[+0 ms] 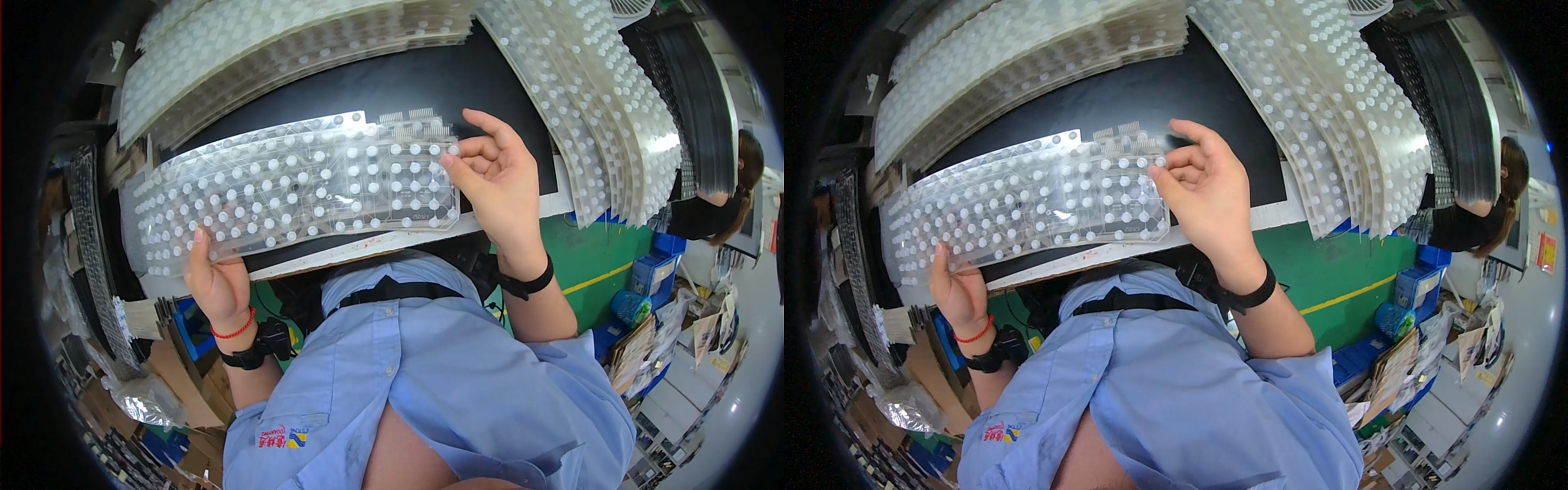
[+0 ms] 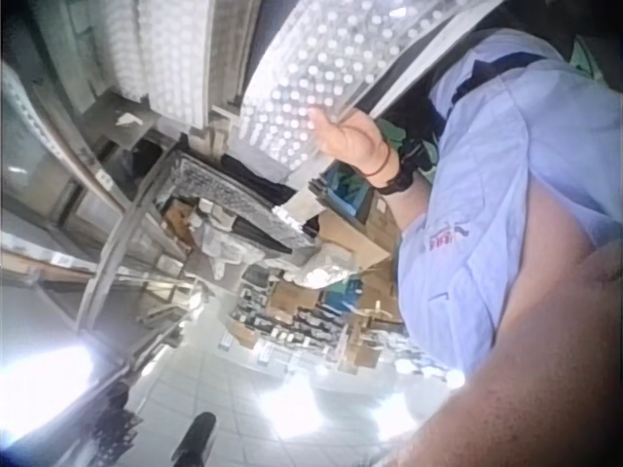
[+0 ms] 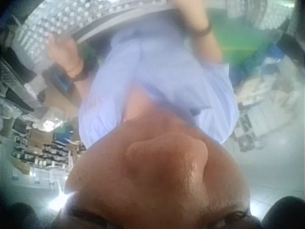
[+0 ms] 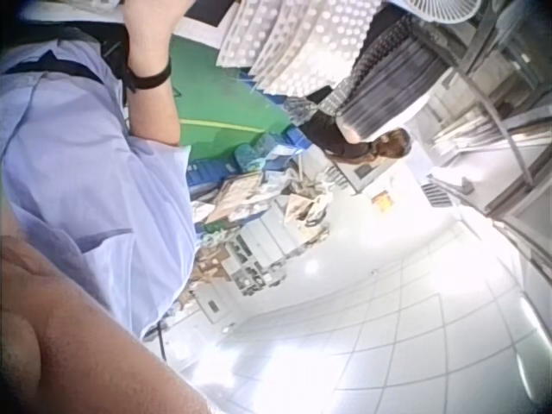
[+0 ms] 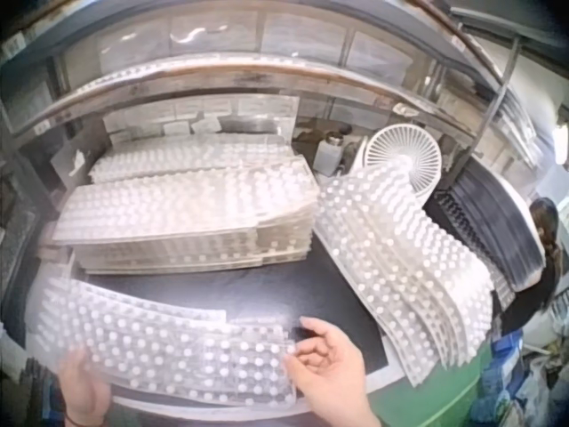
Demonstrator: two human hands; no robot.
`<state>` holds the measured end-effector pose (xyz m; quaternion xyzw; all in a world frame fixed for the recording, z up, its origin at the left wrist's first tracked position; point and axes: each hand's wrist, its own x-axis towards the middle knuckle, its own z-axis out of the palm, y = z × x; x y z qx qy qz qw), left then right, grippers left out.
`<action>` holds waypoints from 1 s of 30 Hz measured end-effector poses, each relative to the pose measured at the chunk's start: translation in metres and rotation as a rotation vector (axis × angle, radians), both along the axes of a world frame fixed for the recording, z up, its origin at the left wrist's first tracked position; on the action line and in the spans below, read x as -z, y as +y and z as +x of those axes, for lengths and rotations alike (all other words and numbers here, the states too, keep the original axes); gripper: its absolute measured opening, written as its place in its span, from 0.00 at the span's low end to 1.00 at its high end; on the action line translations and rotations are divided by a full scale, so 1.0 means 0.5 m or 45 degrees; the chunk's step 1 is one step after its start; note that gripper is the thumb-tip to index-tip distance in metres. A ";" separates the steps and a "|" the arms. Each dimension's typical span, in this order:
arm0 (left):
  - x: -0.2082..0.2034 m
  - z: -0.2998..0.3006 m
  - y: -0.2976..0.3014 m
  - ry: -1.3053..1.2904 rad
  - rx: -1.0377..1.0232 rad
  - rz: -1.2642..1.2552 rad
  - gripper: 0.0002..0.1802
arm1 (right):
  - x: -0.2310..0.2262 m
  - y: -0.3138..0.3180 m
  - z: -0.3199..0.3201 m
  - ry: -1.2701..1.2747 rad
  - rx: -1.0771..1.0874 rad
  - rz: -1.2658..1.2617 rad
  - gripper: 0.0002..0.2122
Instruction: Sort and stack transparent keyboard circuit membranes at an assembly workstation.
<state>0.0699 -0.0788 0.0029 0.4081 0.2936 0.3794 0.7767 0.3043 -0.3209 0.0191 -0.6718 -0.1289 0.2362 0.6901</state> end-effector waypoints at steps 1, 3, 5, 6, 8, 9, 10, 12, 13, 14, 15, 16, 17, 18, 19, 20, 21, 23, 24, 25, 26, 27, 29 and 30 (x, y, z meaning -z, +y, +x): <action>0.003 -0.001 0.001 -0.008 0.003 -0.005 0.22 | -0.001 0.000 0.002 0.021 0.001 0.005 0.24; 0.002 -0.001 0.001 -0.006 -0.004 0.002 0.22 | -0.003 0.000 0.006 0.053 -0.001 0.000 0.26; 0.002 0.000 0.001 0.005 -0.012 0.018 0.22 | -0.004 -0.001 0.010 0.073 -0.006 -0.019 0.27; 0.003 0.000 0.001 0.013 -0.016 0.029 0.22 | -0.004 -0.002 0.011 0.086 -0.005 -0.010 0.27; 0.005 0.000 0.001 0.018 -0.021 0.029 0.22 | -0.004 -0.003 0.012 0.110 -0.005 0.007 0.27; 0.004 0.000 0.002 0.014 -0.022 0.018 0.22 | -0.005 -0.003 0.012 0.116 -0.003 0.002 0.27; 0.003 -0.001 0.002 0.011 -0.023 0.006 0.22 | -0.007 -0.002 0.013 0.123 -0.002 -0.002 0.27; 0.001 0.002 0.000 0.011 -0.017 0.036 0.21 | -0.007 -0.003 0.012 0.125 0.002 0.000 0.27; 0.001 0.003 -0.001 0.011 -0.014 0.051 0.21 | -0.007 -0.004 0.012 0.121 0.005 0.008 0.27; 0.002 0.001 0.000 0.015 0.006 0.031 0.21 | -0.006 -0.004 0.011 0.117 0.007 0.015 0.26; 0.005 -0.005 0.003 0.018 0.025 0.010 0.21 | -0.007 -0.006 0.011 0.112 0.014 0.007 0.26; 0.008 -0.012 0.006 0.021 0.044 -0.010 0.22 | -0.008 -0.010 0.012 0.106 0.021 -0.001 0.26; 0.010 -0.025 0.011 0.013 0.048 0.009 0.22 | -0.010 -0.014 0.013 0.101 0.028 -0.009 0.26; 0.013 -0.041 0.016 0.005 0.056 0.023 0.23 | -0.010 -0.023 0.015 0.091 0.037 0.006 0.25; 0.014 -0.052 0.018 -0.003 0.065 0.038 0.23 | -0.011 -0.034 0.019 0.082 0.046 0.022 0.25; 0.010 -0.058 0.021 -0.023 0.019 0.065 0.24 | -0.013 -0.045 0.022 0.073 0.056 0.037 0.25; -0.003 -0.062 0.025 -0.042 -0.030 0.091 0.24 | -0.015 -0.055 0.024 0.050 0.071 0.022 0.25; -0.045 -0.050 0.023 0.018 -0.019 0.263 0.25 | -0.021 -0.073 0.028 -0.026 0.071 -0.061 0.24; -0.050 -0.052 0.030 0.168 -0.018 0.341 0.25 | -0.024 -0.080 0.028 -0.065 0.079 -0.104 0.24; -0.051 -0.062 0.041 0.318 -0.017 0.420 0.26 | -0.026 -0.083 0.027 -0.183 0.099 -0.200 0.22; -0.050 -0.072 0.050 0.467 -0.016 0.499 0.26 | -0.026 -0.088 0.028 -0.279 0.113 -0.274 0.22; -0.050 -0.083 0.055 0.627 -0.018 0.601 0.26 | -0.026 -0.091 0.028 -0.376 0.121 -0.342 0.21; -0.051 -0.084 0.052 0.814 0.054 0.782 0.26 | -0.023 -0.096 0.027 -0.494 0.124 -0.388 0.20; -0.055 -0.085 0.052 0.911 0.096 0.873 0.26 | -0.022 -0.099 0.024 -0.510 0.122 -0.367 0.20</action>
